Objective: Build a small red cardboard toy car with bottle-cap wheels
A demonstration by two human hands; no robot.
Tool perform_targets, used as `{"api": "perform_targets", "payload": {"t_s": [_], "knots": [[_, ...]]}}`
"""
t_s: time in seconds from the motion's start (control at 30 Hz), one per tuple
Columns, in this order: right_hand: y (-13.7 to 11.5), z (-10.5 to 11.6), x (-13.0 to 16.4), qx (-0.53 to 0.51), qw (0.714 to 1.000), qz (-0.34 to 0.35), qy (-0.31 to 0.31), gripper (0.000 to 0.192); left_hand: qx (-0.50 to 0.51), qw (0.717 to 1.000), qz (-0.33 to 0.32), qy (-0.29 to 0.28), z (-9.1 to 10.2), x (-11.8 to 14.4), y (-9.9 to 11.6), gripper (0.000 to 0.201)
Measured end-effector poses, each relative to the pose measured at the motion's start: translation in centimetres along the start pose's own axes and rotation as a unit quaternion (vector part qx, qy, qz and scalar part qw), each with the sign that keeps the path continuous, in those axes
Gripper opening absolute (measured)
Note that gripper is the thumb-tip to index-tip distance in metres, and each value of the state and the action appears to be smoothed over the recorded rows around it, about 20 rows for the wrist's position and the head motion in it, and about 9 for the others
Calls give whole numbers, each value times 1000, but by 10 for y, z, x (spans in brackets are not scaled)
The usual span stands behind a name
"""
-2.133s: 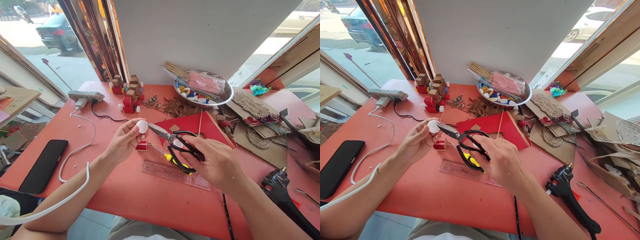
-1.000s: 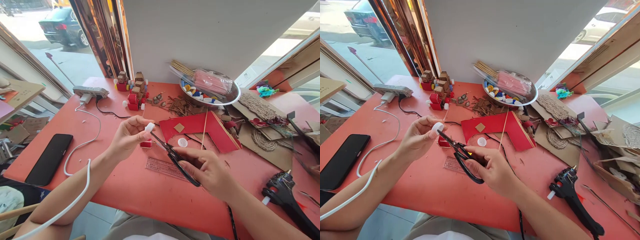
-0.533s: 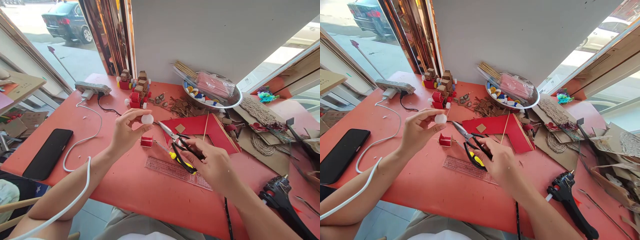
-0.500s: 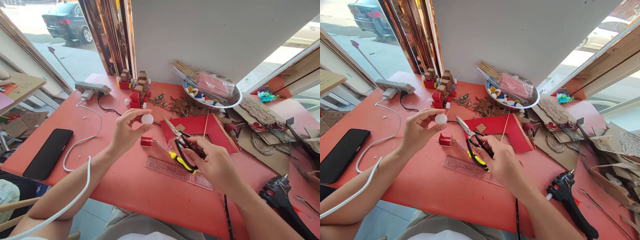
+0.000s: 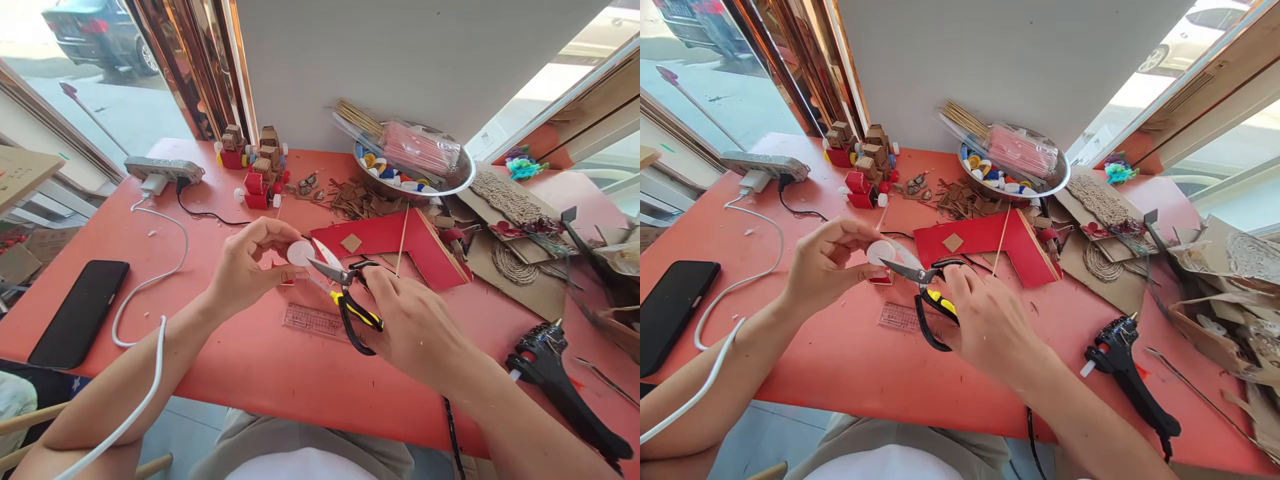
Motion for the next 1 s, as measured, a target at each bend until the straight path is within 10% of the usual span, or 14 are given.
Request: {"api": "perform_targets", "payload": {"t_s": [1.0], "knots": [[-4, 3, 3, 129, 991, 23, 12, 30, -85, 993, -85, 2, 2, 3, -2, 57]]}}
Point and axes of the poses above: each hand's wrist, its own x-axis away from the middle knuckle, its own z-axis out of the back of the hand, y = z × x, the point moved 5 cm from there along -x, towards the middle knuckle, and after that the axes turned 3 degrees about -y, right-handed, at the moved point
